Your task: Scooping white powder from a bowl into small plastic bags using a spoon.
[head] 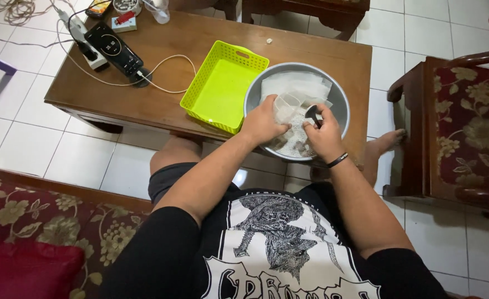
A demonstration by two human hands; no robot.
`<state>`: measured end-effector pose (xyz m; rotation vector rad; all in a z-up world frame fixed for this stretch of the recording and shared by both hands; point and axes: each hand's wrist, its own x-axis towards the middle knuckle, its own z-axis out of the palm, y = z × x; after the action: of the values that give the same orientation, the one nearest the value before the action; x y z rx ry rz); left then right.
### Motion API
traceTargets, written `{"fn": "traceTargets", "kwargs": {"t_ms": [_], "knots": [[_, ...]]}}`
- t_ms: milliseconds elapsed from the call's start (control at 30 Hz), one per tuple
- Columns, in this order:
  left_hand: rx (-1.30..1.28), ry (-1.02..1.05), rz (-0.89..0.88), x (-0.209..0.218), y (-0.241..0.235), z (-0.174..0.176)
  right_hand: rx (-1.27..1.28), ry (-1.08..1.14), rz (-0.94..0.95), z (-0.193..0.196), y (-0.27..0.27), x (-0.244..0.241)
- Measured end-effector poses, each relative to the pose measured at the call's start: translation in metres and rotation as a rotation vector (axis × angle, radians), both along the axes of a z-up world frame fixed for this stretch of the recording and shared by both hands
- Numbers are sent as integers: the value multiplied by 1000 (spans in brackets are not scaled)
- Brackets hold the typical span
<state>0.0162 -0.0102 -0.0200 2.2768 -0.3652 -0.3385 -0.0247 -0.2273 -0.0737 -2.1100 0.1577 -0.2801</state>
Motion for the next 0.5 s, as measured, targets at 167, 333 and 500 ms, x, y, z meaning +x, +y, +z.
{"fn": "traceTargets", "kwargs": {"t_ms": [167, 333, 500], "knots": [[12, 3, 5, -2, -1, 4, -38, 63, -23, -2, -1, 2], [-14, -2, -5, -4, 2, 3, -30, 45, -14, -5, 1, 2], [-33, -26, -1, -7, 2, 7, -40, 25, 5, -6, -3, 1]]}}
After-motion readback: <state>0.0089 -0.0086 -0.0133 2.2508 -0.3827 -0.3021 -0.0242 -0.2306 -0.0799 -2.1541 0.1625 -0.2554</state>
